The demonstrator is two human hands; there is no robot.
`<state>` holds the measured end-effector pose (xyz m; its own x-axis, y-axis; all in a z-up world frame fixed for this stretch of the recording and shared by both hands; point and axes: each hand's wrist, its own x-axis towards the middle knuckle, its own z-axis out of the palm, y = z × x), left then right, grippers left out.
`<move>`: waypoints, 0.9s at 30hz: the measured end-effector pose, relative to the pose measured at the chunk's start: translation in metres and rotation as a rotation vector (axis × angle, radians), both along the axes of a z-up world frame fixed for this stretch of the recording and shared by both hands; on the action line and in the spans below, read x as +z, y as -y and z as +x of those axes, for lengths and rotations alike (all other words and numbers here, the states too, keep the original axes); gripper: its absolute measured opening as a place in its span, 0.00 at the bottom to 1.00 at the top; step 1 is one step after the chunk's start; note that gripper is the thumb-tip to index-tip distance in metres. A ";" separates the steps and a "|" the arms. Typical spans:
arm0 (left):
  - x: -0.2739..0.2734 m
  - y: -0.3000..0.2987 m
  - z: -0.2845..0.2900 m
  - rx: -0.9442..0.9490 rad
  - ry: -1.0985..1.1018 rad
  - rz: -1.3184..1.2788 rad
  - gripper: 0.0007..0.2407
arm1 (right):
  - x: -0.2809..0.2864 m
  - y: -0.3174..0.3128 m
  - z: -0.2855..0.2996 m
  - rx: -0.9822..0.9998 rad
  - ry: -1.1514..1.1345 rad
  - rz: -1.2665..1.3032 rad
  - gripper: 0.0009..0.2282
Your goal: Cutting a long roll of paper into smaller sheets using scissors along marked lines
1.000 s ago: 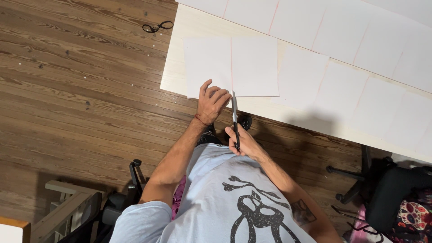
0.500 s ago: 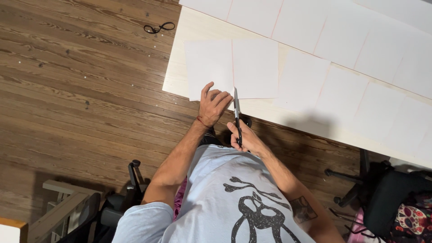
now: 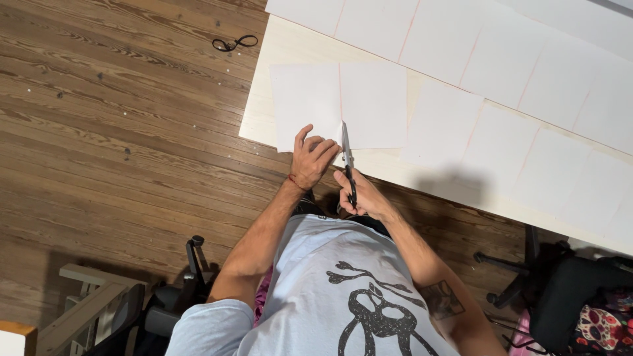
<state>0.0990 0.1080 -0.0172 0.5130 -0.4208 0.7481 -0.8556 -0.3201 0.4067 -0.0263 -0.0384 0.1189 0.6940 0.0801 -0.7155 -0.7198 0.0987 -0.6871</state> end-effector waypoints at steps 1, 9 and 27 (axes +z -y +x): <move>0.000 0.000 0.000 -0.004 -0.002 0.000 0.06 | -0.005 0.001 0.000 0.001 -0.002 0.011 0.29; -0.001 -0.002 0.001 -0.013 -0.002 0.025 0.07 | 0.015 0.005 0.023 -0.008 0.006 0.033 0.29; -0.009 -0.002 -0.001 -0.010 -0.020 0.165 0.09 | 0.024 0.017 0.059 -0.019 -0.005 0.040 0.32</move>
<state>0.0978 0.1099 -0.0257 0.5222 -0.5424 0.6582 -0.8514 -0.3758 0.3658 0.0325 -0.0558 0.1428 0.6924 0.0955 -0.7152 -0.7207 0.1390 -0.6792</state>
